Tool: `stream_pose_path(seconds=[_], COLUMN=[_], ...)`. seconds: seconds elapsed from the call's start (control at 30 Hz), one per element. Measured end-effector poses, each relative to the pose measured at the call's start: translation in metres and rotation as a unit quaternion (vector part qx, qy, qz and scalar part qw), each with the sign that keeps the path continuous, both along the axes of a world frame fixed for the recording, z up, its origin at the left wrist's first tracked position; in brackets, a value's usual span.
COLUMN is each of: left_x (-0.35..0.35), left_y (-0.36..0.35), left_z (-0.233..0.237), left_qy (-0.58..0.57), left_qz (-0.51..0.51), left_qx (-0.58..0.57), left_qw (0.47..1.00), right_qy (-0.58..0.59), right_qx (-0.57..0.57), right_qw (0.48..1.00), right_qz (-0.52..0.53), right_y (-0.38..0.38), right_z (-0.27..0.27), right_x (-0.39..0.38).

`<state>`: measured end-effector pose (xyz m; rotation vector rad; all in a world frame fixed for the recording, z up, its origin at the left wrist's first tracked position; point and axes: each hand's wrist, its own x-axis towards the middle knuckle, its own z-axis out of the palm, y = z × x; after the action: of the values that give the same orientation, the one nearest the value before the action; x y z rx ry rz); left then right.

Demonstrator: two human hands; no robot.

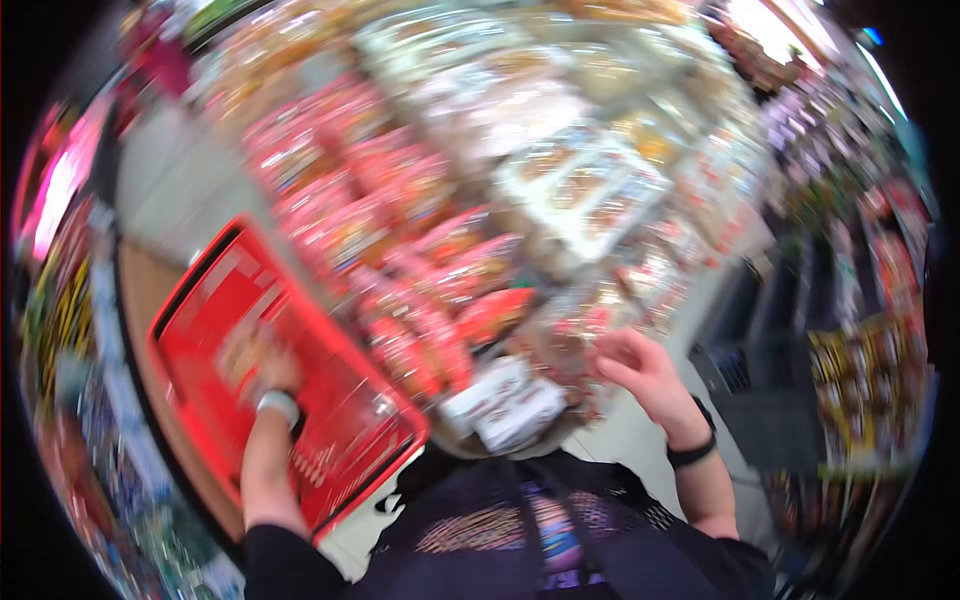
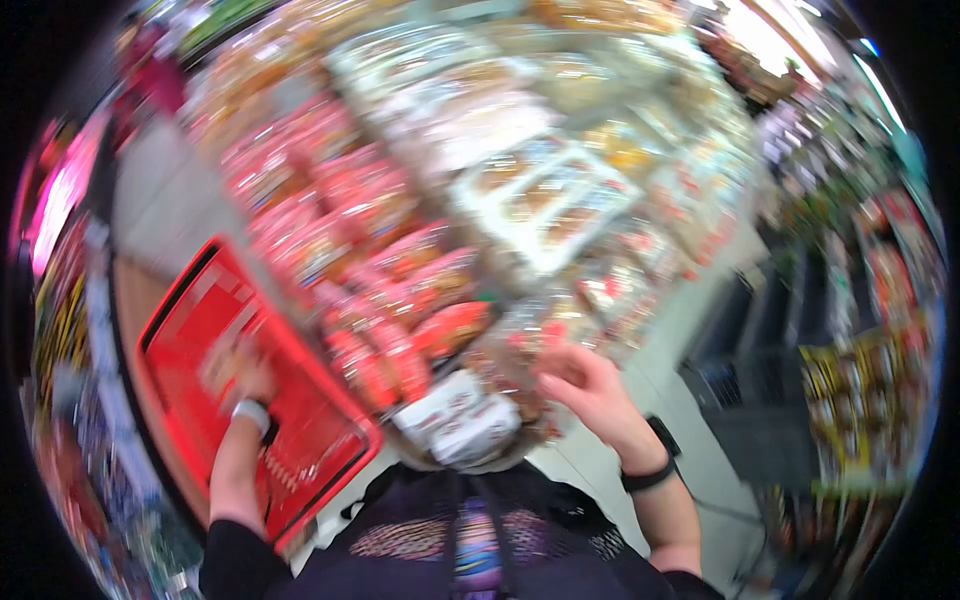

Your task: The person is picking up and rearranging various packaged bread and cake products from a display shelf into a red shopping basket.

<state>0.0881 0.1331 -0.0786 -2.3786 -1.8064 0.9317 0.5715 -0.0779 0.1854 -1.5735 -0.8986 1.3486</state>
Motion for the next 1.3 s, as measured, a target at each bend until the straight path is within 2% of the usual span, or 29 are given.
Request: stream_pose_path(seconds=[0.03, 0.1, 0.17, 0.23, 0.27, 0.3, 0.33, 0.37, 0.43, 0.47, 0.5, 0.57, 0.6, 0.67, 0.7, 0.77, 0.8, 0.87, 0.97, 1.1, 1.3], left_x=[-0.025, -0.006, 0.009, -0.003, 0.004, 0.008, 0.009, 0.011, 0.016, 0.032, 0.034, 0.039, 0.042, 0.051, 0.052, 0.056, 0.058, 0.066, 0.075, 0.06, 0.071], left_y=[0.004, -0.005, -0.016, -0.007, -0.007, -0.01, -0.011, -0.012, -0.017, -0.025, -0.03, -0.036, -0.042, -0.056, -0.059, -0.066, -0.069, -0.075, -0.083, -0.086, -0.094], left_z=[-0.042, -0.011, 0.021, 0.002, 0.008, 0.018, 0.024, 0.03, 0.041, 0.07, 0.078, 0.091, 0.098, 0.113, 0.116, 0.123, 0.127, 0.14, 0.154, 0.132, 0.138], left_qy=[-0.056, -0.093, -0.2, -0.312, -0.315, -0.355, -0.395, -0.395, -0.402, -0.403, -0.4, -0.369, -0.366, -0.375, -0.371, -0.373, -0.369, -0.381, -0.351, -0.389, -0.414], left_qz=[0.02, 0.032, 0.078, 0.132, 0.127, 0.136, 0.144, 0.142, 0.124, 0.16, 0.16, 0.134, 0.134, 0.069, 0.069, 0.103, 0.104, 0.173, 0.169, 0.205, 0.216], left_qx=[0.059, 0.08, 0.066, 0.038, 0.042, 0.041, 0.041, 0.046, 0.086, 0.05, 0.054, 0.072, 0.077, 0.137, 0.14, 0.126, 0.127, 0.1, 0.102, 0.119, 0.056], left_qw=[0.996, 0.992, 0.974, 0.94, 0.94, 0.924, 0.906, 0.906, 0.903, 0.9, 0.901, 0.917, 0.918, 0.914, 0.916, 0.914, 0.915, 0.903, 0.915, 0.89, 0.883], right_qy=[-0.04, -0.092, -0.133, -0.266, -0.336, -0.335, -0.419, -0.498, -0.535, -0.571, -0.568, -0.645, -0.641, -0.691, -0.687, -0.726, -0.724, -0.748, -0.751, -0.749, -0.7], right_qx=[0.032, 0.042, 0.079, 0.104, 0.108, 0.113, 0.081, 0.048, 0.026, -0.002, 0.0, -0.018, -0.015, -0.005, -0.004, -0.039, -0.039, -0.03, 0.02, 0.017, 0.009], right_qw=[0.998, 0.991, 0.976, 0.934, 0.905, 0.904, 0.869, 0.827, 0.81, 0.792, 0.795, 0.724, 0.727, 0.692, 0.695, 0.664, 0.667, 0.64, 0.628, 0.631, 0.658], right_qz=[-0.021, -0.085, -0.152, -0.215, -0.236, -0.24, -0.25, -0.258, -0.238, -0.216, -0.215, -0.244, -0.246, -0.212, -0.213, -0.173, -0.172, -0.171, -0.202, -0.203, -0.275], right_y=[0.004, 0.004, 0.007, 0.012, 0.015, 0.017, 0.018, 0.019, 0.022, 0.023, 0.024, 0.029, 0.031, 0.034, 0.035, 0.036, 0.038, 0.042, 0.047, 0.049, 0.055], right_z=[0.004, 0.01, -0.002, -0.025, -0.035, -0.043, -0.052, -0.059, -0.079, -0.085, -0.092, -0.104, -0.109, -0.118, -0.123, -0.121, -0.121, -0.122, -0.121, -0.122, -0.117], right_x=[0.012, 0.049, 0.097, 0.152, 0.178, 0.2, 0.217, 0.236, 0.271, 0.28, 0.287, 0.297, 0.303, 0.314, 0.32, 0.326, 0.329, 0.336, 0.342, 0.357, 0.372])
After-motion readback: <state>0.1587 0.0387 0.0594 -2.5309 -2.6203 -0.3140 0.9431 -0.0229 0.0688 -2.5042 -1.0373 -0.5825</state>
